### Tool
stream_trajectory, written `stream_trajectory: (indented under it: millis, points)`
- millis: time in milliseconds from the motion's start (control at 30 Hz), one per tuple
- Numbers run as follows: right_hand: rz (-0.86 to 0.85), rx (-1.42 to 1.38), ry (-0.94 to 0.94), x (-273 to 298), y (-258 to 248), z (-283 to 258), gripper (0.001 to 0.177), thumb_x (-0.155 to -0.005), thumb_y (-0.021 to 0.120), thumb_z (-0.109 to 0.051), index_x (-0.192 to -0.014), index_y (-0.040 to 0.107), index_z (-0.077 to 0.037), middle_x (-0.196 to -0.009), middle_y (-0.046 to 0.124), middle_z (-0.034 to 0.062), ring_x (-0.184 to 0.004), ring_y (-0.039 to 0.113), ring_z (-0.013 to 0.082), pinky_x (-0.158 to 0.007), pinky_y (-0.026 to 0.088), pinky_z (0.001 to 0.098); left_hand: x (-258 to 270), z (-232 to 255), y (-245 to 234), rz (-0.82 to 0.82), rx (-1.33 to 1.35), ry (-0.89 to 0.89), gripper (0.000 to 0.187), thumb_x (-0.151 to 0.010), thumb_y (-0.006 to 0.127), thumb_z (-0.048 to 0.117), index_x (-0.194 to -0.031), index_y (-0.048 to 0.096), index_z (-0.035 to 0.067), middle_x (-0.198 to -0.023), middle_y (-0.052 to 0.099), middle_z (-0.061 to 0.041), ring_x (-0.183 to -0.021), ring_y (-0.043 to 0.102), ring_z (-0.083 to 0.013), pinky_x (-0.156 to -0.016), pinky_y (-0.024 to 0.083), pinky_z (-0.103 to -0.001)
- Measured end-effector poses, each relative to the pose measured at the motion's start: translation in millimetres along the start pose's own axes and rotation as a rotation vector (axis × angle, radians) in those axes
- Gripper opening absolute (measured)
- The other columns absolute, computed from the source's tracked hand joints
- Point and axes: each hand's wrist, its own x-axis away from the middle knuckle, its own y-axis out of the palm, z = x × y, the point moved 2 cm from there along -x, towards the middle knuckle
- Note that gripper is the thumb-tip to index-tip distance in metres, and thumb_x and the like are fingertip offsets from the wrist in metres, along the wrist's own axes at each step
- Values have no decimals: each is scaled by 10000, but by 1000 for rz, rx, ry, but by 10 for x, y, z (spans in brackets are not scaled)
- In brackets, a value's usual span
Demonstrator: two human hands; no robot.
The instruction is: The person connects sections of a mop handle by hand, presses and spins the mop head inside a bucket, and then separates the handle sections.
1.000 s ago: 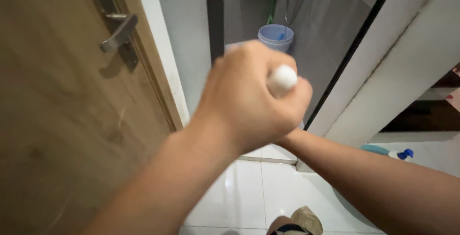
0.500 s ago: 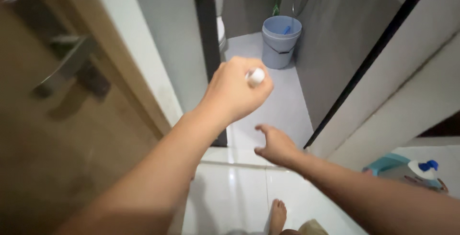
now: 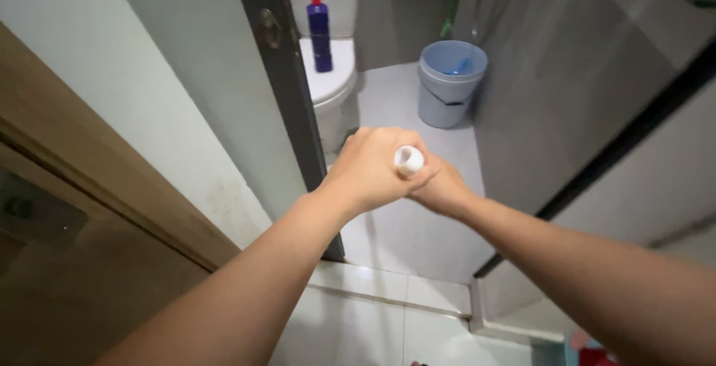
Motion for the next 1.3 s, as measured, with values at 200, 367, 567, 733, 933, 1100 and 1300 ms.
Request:
stream_trajectory:
  millis: [200, 367, 567, 733, 933, 1100, 1300]
  points:
    - [-76, -251, -247, -657, 125, 191, 400, -795, 793, -292, -1138, 666, -129, -1131, 717, 25, -1067, 667, 129, -874, 557, 322, -155, -14, -82, 27, -25, 16, 143, -783, 754, 299, -881, 763, 195, -829, 762, -59, -781, 718, -301, -692, 564, -392]
    - [-112, -415, -244, -990, 233, 299, 362, -828, 787, -281, -1135, 642, -156, -1101, 702, -12, -1025, 660, 85, -837, 564, 286, -170, -88, -139, 116, 2, 14, 134, -790, 770, 305, -883, 753, 209, -838, 764, -28, -764, 729, -271, -680, 571, -380]
    - [-326, -925, -404, -1156, 329, 530, 341, -834, 830, -139, -1125, 661, -83, -1149, 688, 22, -1084, 654, 118, -920, 558, 313, -240, -133, -47, 210, 1, 133, 169, -781, 813, 322, -853, 724, 199, -854, 753, -13, -794, 723, -284, -672, 570, -386]
    - [-333, -1027, -479, -1161, 299, 587, 217, -938, 707, -168, -1133, 640, -101, -1173, 640, 25, -1123, 610, 108, -993, 519, 298, -402, -42, -17, 138, -26, 245, 225, -739, 826, 317, -863, 699, 180, -848, 744, -42, -786, 713, -315, -669, 556, -419]
    - [-156, -662, -526, -745, -275, -70, 160, -989, 646, -188, -1110, 606, -92, -1099, 614, -8, -1030, 606, 98, -916, 547, 291, -437, 238, -408, 97, 105, 324, 166, -777, 768, 273, -890, 697, 174, -790, 736, -48, -742, 709, -301, -651, 556, -397]
    - [-126, -460, -435, -611, -388, -428, 162, -948, 673, -201, -1069, 629, -103, -1044, 638, -11, -979, 629, 86, -870, 557, 291, -411, 245, -540, 129, 131, 225, 178, -747, 771, 304, -841, 714, 163, -756, 744, -56, -710, 729, -280, -652, 563, -379]
    - [12, -120, -12, -999, -105, -168, 377, -770, 775, -253, -1101, 702, -88, -1092, 750, 50, -1027, 715, 154, -861, 586, 355, -512, -439, -312, 57, 169, 104, 250, -726, 744, 232, -947, 730, 116, -859, 754, -131, -817, 729, -336, -730, 580, -397]
